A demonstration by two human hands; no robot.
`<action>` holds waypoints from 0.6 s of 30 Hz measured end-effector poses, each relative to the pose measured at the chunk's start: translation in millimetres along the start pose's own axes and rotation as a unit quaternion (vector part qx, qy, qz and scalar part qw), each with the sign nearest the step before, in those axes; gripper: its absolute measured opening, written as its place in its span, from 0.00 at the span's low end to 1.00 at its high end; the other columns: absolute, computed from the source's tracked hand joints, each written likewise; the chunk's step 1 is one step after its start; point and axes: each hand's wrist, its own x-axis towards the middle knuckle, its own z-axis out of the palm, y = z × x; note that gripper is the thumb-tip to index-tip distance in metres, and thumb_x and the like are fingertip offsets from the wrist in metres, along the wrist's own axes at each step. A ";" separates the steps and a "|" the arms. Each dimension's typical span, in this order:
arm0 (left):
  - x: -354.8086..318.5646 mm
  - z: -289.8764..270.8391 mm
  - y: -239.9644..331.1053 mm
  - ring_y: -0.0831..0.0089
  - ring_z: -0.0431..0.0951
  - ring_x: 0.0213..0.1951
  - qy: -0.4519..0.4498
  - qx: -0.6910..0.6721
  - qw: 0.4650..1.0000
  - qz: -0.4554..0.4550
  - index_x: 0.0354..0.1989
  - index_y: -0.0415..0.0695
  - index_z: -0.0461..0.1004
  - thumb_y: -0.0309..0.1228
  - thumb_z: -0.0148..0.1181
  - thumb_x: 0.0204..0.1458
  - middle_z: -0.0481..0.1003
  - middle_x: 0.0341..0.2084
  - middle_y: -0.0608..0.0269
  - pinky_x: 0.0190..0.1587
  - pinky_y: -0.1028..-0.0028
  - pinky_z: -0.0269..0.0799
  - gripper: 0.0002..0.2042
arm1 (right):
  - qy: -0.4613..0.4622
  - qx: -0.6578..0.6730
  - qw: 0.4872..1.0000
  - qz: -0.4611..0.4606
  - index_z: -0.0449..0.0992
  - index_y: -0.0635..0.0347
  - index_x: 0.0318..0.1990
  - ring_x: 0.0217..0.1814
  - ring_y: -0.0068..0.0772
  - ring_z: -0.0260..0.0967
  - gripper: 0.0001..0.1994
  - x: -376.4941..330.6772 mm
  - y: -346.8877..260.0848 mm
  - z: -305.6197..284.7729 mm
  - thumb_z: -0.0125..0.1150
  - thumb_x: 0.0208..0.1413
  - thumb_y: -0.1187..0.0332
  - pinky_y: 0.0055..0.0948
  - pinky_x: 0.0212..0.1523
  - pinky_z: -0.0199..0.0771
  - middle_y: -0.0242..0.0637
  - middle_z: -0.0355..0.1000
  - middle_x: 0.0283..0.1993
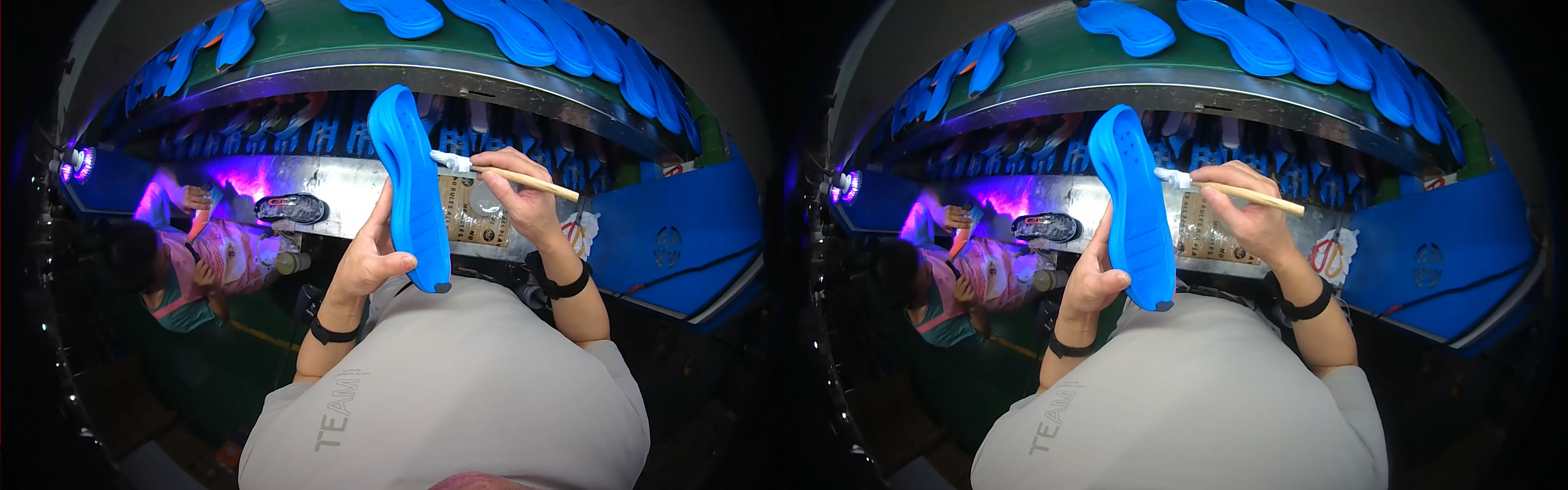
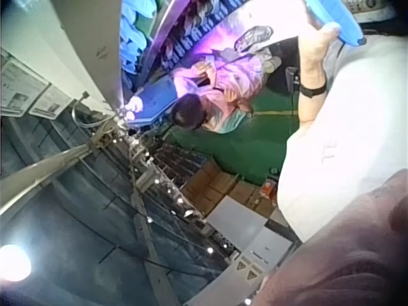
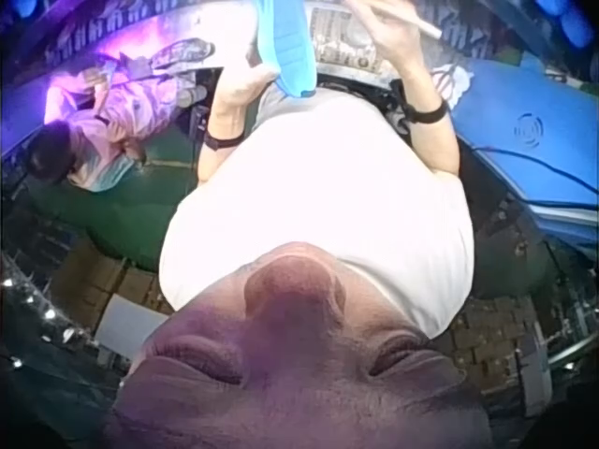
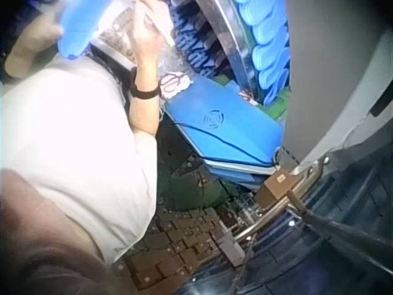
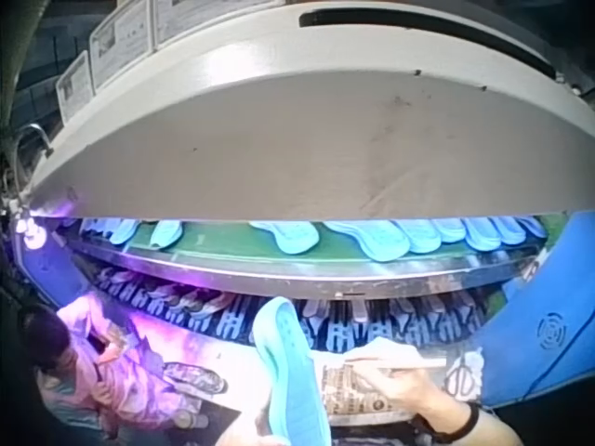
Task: Apply adhesive to the edges of blue shoe soles using a brush.
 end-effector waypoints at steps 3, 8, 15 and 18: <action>-0.3 0.4 4.1 0.61 0.62 0.70 -0.001 0.009 1.000 -0.006 0.79 0.39 0.33 0.33 0.76 0.43 0.57 0.71 0.50 0.69 0.61 0.63 0.61 | -0.011 -0.041 0.998 -0.041 0.83 0.66 0.44 0.39 0.32 0.74 0.09 -3.7 -1.5 -1.7 0.64 0.57 0.74 0.32 0.43 0.71 0.41 0.81 0.39; 1.2 -3.0 4.4 0.60 0.62 0.71 -0.002 0.006 1.000 -0.013 0.79 0.39 0.34 0.34 0.76 0.44 0.58 0.71 0.49 0.70 0.61 0.61 0.60 | -0.041 -0.049 0.995 -0.078 0.84 0.65 0.41 0.35 0.36 0.75 0.08 -10.8 -5.1 -2.7 0.66 0.53 0.76 0.33 0.40 0.73 0.40 0.82 0.36; 6.1 -6.7 11.0 0.59 0.62 0.71 0.008 0.024 0.999 0.028 0.79 0.40 0.34 0.36 0.76 0.45 0.57 0.72 0.50 0.71 0.60 0.60 0.60 | -0.071 -0.006 0.997 -0.028 0.84 0.65 0.38 0.34 0.35 0.73 0.07 -22.4 -17.3 -1.1 0.65 0.53 0.76 0.33 0.38 0.72 0.39 0.82 0.36; 7.2 -9.5 15.6 0.59 0.61 0.71 0.007 0.020 0.999 0.029 0.79 0.40 0.35 0.36 0.76 0.45 0.57 0.72 0.51 0.71 0.60 0.60 0.60 | -0.084 0.023 0.996 0.001 0.84 0.65 0.38 0.34 0.34 0.72 0.07 -28.2 -23.7 -1.9 0.65 0.53 0.76 0.33 0.38 0.72 0.39 0.82 0.35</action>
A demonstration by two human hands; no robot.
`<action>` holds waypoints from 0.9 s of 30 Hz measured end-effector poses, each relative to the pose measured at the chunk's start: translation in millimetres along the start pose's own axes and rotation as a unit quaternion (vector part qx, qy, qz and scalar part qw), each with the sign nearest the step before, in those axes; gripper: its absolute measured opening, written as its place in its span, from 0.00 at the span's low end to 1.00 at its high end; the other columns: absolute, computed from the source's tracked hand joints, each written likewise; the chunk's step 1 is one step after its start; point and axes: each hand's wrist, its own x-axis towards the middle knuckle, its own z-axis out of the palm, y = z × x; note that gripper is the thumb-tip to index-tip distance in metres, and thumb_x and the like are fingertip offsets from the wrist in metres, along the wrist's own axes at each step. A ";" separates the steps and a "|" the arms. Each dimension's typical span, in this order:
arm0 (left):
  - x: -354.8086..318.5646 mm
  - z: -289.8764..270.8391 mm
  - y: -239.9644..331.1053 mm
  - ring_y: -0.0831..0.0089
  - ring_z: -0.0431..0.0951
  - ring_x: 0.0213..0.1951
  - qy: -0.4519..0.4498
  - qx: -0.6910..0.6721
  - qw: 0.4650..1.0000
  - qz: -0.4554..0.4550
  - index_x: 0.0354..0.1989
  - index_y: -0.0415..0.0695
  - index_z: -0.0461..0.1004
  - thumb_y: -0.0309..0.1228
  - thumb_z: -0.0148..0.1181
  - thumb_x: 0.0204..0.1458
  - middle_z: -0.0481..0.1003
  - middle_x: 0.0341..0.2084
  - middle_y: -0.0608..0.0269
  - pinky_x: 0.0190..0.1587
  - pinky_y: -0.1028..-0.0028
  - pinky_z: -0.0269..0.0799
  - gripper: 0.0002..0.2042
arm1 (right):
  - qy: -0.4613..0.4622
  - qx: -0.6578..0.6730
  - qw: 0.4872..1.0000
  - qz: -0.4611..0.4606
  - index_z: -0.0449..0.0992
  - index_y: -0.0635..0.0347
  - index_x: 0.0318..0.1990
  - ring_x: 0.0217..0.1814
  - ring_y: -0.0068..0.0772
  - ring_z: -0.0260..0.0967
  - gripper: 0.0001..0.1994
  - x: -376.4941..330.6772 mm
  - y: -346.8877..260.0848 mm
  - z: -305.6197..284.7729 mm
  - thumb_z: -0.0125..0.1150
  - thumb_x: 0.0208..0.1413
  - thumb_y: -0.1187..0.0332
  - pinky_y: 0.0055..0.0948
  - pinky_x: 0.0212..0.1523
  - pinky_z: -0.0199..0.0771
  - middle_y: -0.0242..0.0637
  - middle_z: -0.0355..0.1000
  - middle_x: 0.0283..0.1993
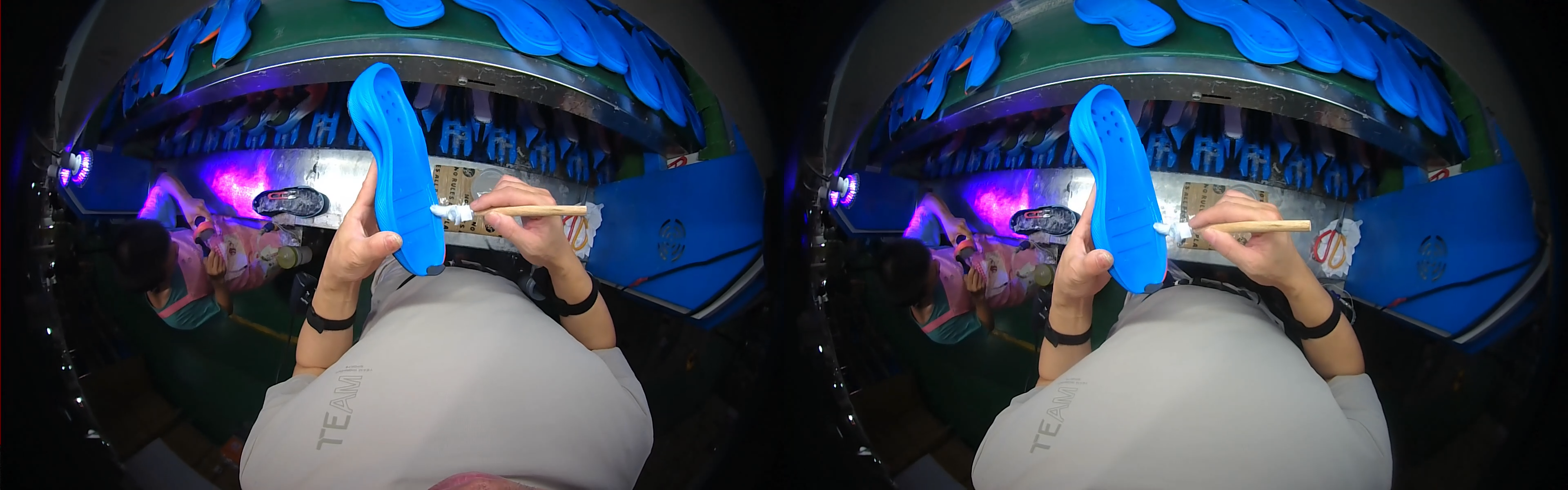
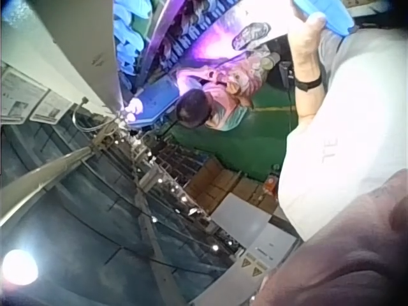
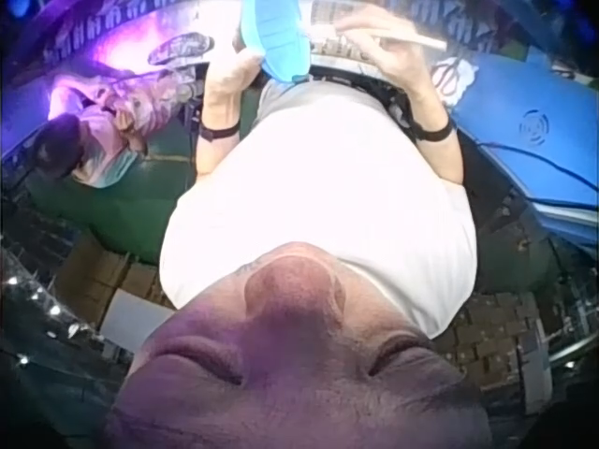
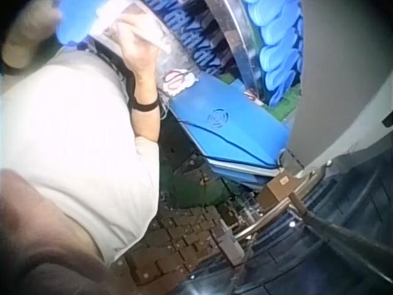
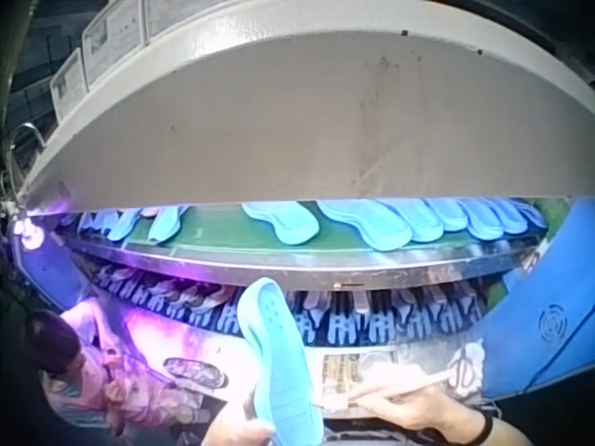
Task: Apply adhesive to the edges of blue shoe soles using a brush.
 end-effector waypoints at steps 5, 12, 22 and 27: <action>-2.1 1.1 2.1 0.60 0.62 0.71 -0.003 0.020 1.000 -0.002 0.79 0.40 0.35 0.36 0.76 0.44 0.58 0.72 0.51 0.71 0.60 0.60 0.60 | -0.018 0.053 0.998 0.030 0.84 0.65 0.38 0.34 0.33 0.72 0.06 -2.3 0.1 -1.2 0.64 0.53 0.76 0.33 0.38 0.71 0.39 0.81 0.34; -5.5 0.9 1.7 0.61 0.62 0.70 -0.026 0.045 0.999 -0.016 0.79 0.39 0.34 0.35 0.77 0.42 0.57 0.72 0.51 0.71 0.61 0.60 0.62 | 0.072 -0.065 0.994 -0.042 0.83 0.66 0.40 0.35 0.36 0.74 0.07 10.5 -2.1 7.7 0.64 0.55 0.75 0.34 0.39 0.72 0.41 0.81 0.34; -7.8 -6.6 6.3 0.59 0.59 0.73 0.001 0.051 0.998 0.026 0.79 0.40 0.36 0.34 0.79 0.39 0.54 0.74 0.50 0.73 0.60 0.57 0.63 | 0.006 -0.021 0.997 -0.069 0.83 0.64 0.37 0.30 0.33 0.72 0.06 -3.4 -11.1 11.4 0.65 0.52 0.75 0.33 0.36 0.66 0.38 0.80 0.32; -8.7 -11.9 4.0 0.59 0.58 0.74 -0.009 0.051 0.998 0.032 0.80 0.42 0.35 0.31 0.79 0.40 0.53 0.75 0.51 0.73 0.59 0.57 0.63 | -0.025 -0.001 0.997 -0.073 0.83 0.65 0.37 0.29 0.32 0.72 0.06 -2.8 -16.6 9.1 0.64 0.53 0.75 0.32 0.36 0.66 0.39 0.79 0.31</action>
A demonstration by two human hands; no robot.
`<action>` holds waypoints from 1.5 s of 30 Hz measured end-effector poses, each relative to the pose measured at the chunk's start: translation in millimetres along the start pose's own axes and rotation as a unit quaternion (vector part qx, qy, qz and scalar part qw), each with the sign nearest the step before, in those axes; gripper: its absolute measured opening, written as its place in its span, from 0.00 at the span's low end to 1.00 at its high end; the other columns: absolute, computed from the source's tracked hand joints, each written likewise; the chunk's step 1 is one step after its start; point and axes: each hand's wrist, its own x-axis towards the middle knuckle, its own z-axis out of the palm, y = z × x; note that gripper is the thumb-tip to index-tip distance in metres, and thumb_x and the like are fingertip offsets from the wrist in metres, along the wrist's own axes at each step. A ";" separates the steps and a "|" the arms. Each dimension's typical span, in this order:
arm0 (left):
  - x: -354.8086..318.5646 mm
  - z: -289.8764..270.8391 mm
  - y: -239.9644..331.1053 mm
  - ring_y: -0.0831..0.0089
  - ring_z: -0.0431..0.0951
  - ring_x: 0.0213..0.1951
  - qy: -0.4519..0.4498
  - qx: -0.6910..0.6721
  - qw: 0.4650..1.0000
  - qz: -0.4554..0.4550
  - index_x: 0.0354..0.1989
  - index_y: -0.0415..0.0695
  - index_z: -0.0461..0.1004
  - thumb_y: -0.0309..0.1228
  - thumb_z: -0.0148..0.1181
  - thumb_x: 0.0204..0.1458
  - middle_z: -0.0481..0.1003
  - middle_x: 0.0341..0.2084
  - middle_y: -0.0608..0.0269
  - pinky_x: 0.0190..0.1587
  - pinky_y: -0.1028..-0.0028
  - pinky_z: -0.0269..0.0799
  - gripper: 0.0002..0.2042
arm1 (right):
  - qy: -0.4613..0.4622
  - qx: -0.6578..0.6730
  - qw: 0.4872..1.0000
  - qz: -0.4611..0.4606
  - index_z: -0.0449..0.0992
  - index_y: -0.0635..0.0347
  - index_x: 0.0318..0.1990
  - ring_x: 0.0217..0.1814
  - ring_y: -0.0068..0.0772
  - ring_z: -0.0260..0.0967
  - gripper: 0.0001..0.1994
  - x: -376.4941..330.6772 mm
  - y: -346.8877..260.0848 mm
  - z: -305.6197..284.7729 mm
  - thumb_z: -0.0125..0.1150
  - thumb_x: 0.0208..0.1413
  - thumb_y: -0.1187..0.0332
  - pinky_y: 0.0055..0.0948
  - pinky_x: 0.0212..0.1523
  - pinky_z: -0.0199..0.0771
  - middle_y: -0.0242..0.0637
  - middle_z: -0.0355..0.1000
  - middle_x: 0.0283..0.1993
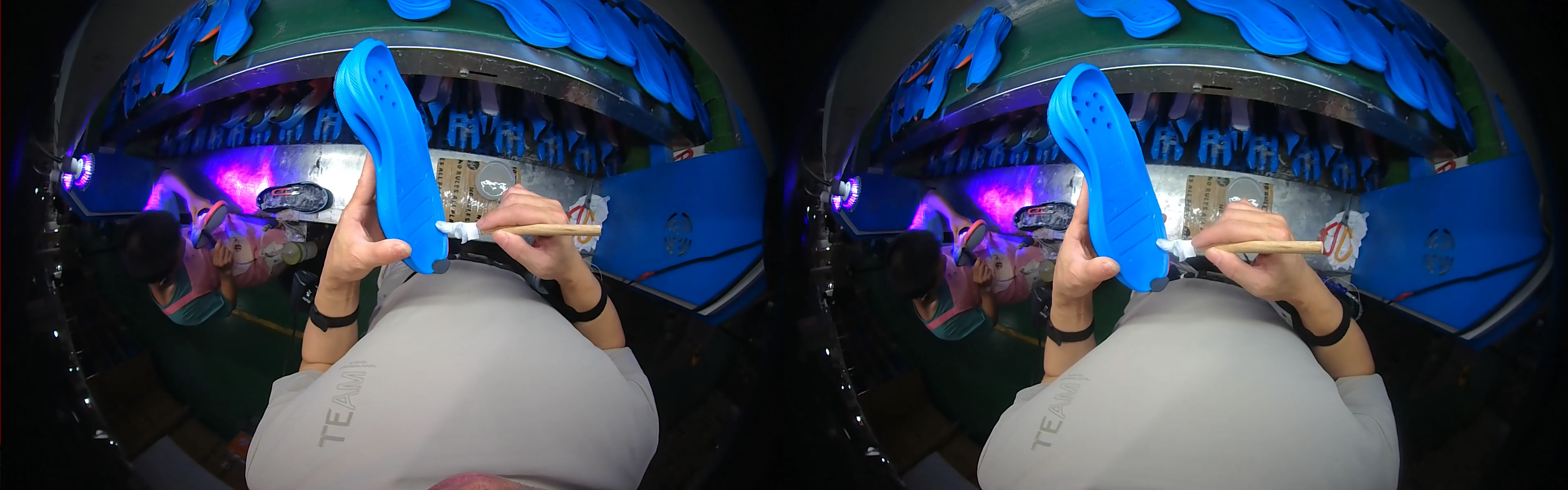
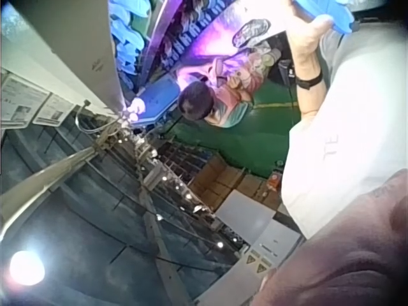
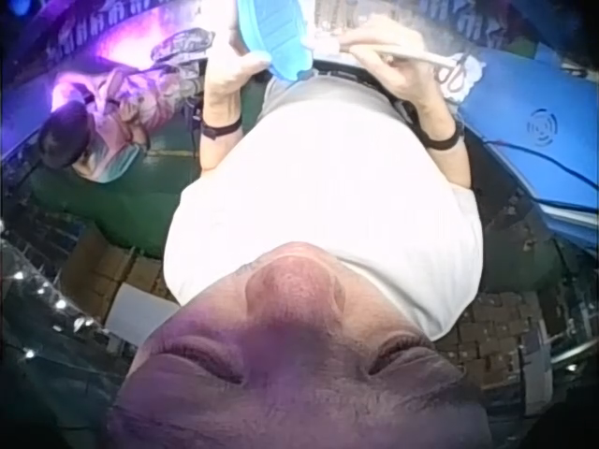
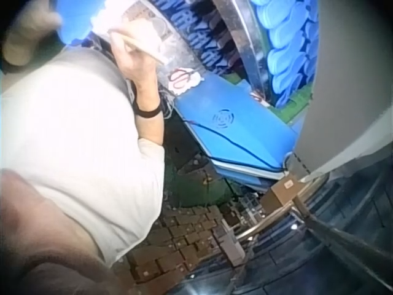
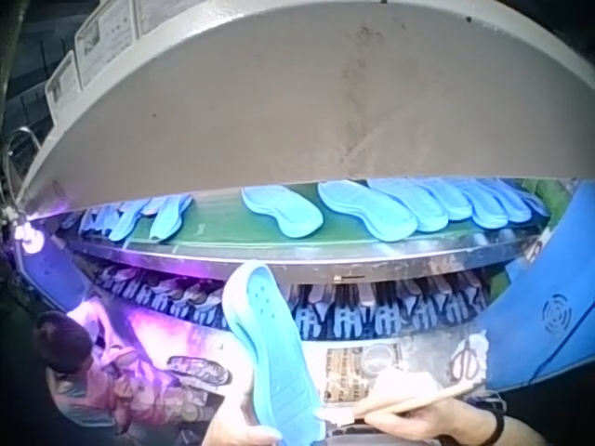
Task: Apply adhesive to the edges of blue shoe soles using a brush.
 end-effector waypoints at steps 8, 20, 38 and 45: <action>-3.1 3.5 9.9 0.60 0.60 0.72 0.013 0.012 1.000 0.003 0.80 0.44 0.34 0.29 0.79 0.40 0.54 0.74 0.52 0.72 0.59 0.58 0.63 | 0.081 0.037 0.995 0.044 0.84 0.66 0.40 0.30 0.30 0.68 0.08 2.6 1.8 -1.2 0.64 0.53 0.75 0.30 0.34 0.67 0.38 0.79 0.31; -5.7 -12.2 13.8 0.60 0.60 0.72 0.017 0.013 1.000 0.012 0.80 0.42 0.34 0.26 0.78 0.39 0.55 0.74 0.51 0.71 0.60 0.60 0.63 | -0.032 -0.023 0.999 0.013 0.84 0.64 0.39 0.32 0.35 0.74 0.06 14.9 -2.1 11.5 0.65 0.54 0.74 0.33 0.38 0.69 0.39 0.80 0.33; 38.2 -45.6 53.6 0.43 0.78 0.55 -0.076 -0.111 0.990 -0.034 0.73 0.30 0.50 0.61 0.60 0.52 0.70 0.59 0.32 0.59 0.53 0.75 0.52 | 0.234 0.085 0.946 0.209 0.81 0.67 0.47 0.38 0.20 0.72 0.10 -41.7 25.1 -3.0 0.61 0.62 0.71 0.20 0.40 0.69 0.34 0.76 0.40; 199.0 -109.5 170.7 0.40 0.73 0.60 0.004 -0.140 0.972 0.187 0.70 0.25 0.50 0.55 0.48 0.66 0.65 0.61 0.27 0.60 0.50 0.76 0.41 | 0.229 0.099 0.942 0.225 0.81 0.67 0.48 0.41 0.19 0.72 0.10 -38.0 26.8 4.6 0.61 0.63 0.71 0.19 0.42 0.69 0.34 0.76 0.43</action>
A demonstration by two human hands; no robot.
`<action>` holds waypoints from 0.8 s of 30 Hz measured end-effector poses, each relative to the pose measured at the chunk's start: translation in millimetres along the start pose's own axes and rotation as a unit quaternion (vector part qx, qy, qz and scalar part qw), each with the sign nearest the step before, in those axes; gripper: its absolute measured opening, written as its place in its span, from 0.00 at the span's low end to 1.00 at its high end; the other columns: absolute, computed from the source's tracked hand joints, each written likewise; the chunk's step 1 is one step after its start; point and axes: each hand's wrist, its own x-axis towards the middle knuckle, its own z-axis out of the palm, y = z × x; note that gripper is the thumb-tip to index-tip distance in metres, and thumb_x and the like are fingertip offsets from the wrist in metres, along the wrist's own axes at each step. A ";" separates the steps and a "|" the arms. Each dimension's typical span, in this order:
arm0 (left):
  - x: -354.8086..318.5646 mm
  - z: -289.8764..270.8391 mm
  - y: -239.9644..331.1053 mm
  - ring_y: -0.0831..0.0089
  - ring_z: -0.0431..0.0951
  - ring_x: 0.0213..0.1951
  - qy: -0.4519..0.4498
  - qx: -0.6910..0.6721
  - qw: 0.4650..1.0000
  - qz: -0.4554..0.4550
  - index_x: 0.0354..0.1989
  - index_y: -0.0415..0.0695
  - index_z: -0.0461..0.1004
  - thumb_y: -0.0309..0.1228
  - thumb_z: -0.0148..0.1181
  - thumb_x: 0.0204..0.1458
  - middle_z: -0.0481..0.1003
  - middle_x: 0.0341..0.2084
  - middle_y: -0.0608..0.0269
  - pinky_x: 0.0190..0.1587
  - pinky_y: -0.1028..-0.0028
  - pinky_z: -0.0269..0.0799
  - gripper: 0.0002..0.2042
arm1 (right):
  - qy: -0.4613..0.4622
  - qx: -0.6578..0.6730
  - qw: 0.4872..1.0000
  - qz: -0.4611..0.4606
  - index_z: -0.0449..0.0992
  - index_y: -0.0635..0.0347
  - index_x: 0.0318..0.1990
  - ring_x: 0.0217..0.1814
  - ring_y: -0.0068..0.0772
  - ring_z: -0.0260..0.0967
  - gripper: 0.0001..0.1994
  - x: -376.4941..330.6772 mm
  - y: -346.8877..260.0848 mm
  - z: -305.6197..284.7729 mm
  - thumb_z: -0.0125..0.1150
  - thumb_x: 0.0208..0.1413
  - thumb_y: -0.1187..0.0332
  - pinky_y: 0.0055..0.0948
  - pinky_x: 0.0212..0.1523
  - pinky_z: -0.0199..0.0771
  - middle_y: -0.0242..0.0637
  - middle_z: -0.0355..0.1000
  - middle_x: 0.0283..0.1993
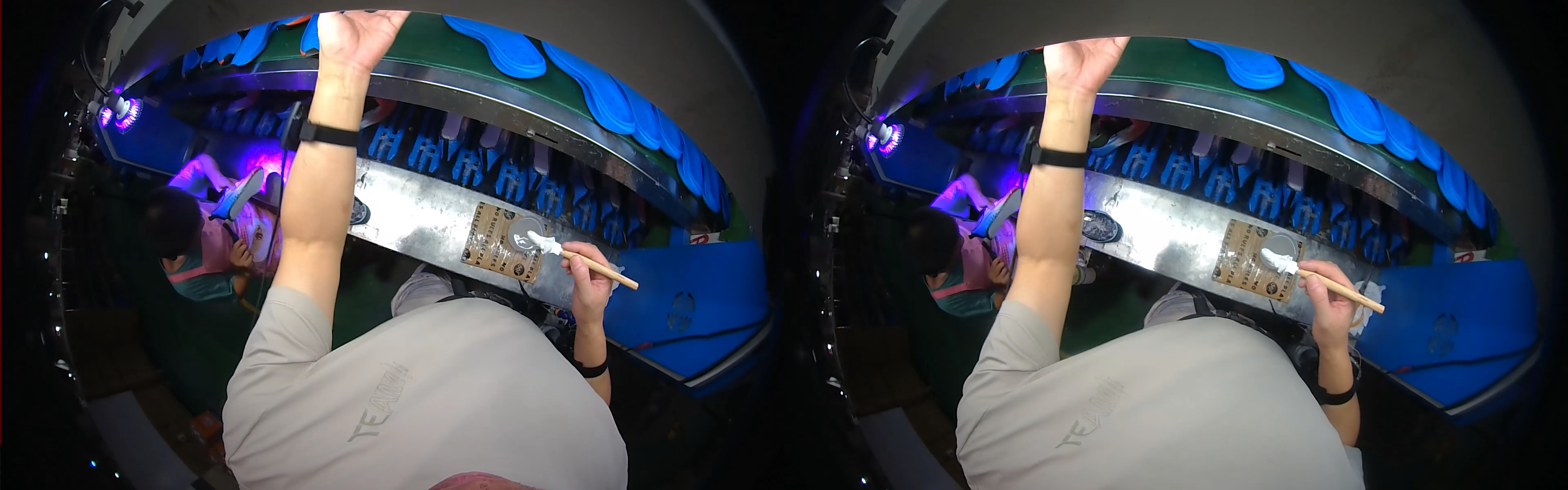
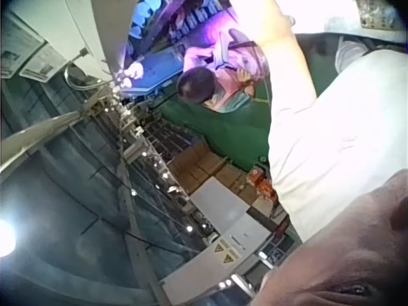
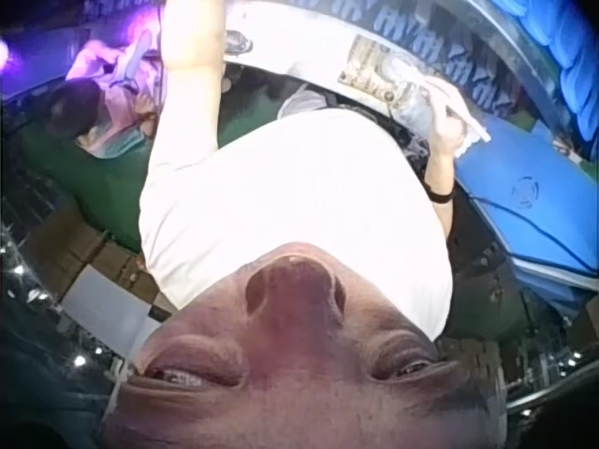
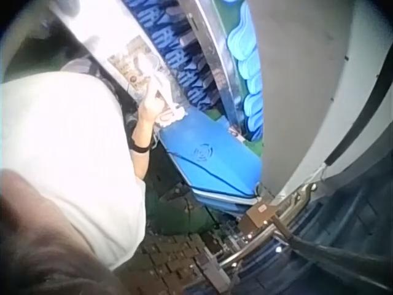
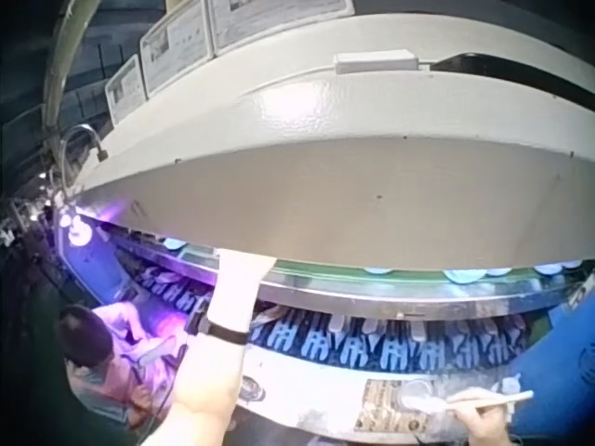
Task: Apply adhesive to the edges of blue shoe soles using a brush.
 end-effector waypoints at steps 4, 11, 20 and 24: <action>20.5 -65.0 6.5 0.38 0.72 0.60 0.184 0.009 0.983 -0.019 0.71 0.24 0.45 0.50 0.44 0.70 0.62 0.63 0.25 0.60 0.49 0.76 0.39 | -0.003 0.009 1.000 0.013 0.81 0.66 0.49 0.42 0.20 0.73 0.10 -1.5 14.3 -2.1 0.61 0.64 0.70 0.20 0.43 0.70 0.34 0.77 0.44; 21.3 -153.7 49.3 0.48 0.82 0.44 0.383 0.042 0.920 -0.077 0.57 0.17 0.60 0.45 0.43 0.71 0.75 0.45 0.34 0.46 0.59 0.86 0.31 | -0.021 -0.013 0.998 0.061 0.80 0.67 0.49 0.42 0.20 0.73 0.11 -9.5 37.5 -7.3 0.61 0.65 0.69 0.21 0.46 0.71 0.34 0.78 0.44; -15.2 -130.0 56.2 0.67 0.80 0.22 0.367 0.634 0.663 0.155 0.25 0.31 0.77 0.31 0.53 0.56 0.80 0.24 0.52 0.31 0.69 0.77 0.15 | -0.041 -0.218 0.975 0.006 0.82 0.64 0.43 0.39 0.29 0.77 0.08 21.6 82.2 -10.6 0.62 0.62 0.69 0.29 0.42 0.75 0.39 0.81 0.40; -88.1 -108.3 73.8 0.68 0.76 0.21 0.310 0.739 0.512 0.309 0.24 0.36 0.78 0.26 0.51 0.54 0.76 0.20 0.50 0.27 0.62 0.70 0.11 | -0.022 -0.281 0.959 0.020 0.82 0.62 0.41 0.34 0.35 0.78 0.09 35.1 125.4 -25.1 0.63 0.60 0.67 0.31 0.38 0.75 0.43 0.81 0.36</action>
